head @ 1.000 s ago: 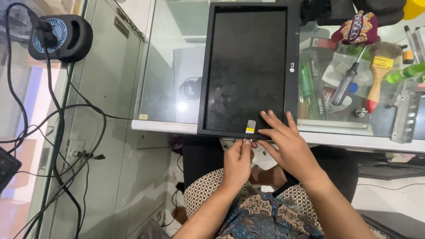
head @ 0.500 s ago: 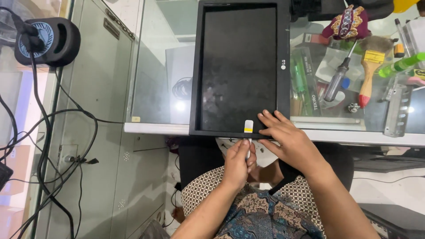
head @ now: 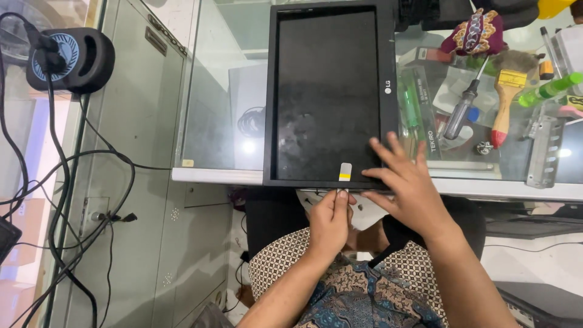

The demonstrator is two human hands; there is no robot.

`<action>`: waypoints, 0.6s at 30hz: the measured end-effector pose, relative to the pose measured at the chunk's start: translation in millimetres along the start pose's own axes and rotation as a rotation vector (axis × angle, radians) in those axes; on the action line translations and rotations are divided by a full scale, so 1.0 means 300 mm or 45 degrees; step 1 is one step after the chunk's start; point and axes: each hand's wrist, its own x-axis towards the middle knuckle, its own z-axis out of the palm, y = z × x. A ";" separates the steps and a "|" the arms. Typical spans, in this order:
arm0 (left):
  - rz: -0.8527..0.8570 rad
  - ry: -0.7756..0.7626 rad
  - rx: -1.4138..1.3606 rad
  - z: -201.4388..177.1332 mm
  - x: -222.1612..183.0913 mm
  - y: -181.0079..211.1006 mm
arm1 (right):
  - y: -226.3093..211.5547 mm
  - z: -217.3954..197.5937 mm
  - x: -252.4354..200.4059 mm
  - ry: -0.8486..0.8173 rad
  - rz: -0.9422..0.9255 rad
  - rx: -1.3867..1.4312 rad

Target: Disassembling a computer monitor by prying off the front bezel to expose the internal components

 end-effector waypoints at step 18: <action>0.106 -0.050 -0.053 0.062 -0.024 0.006 | 0.033 0.115 -0.070 0.334 0.052 0.281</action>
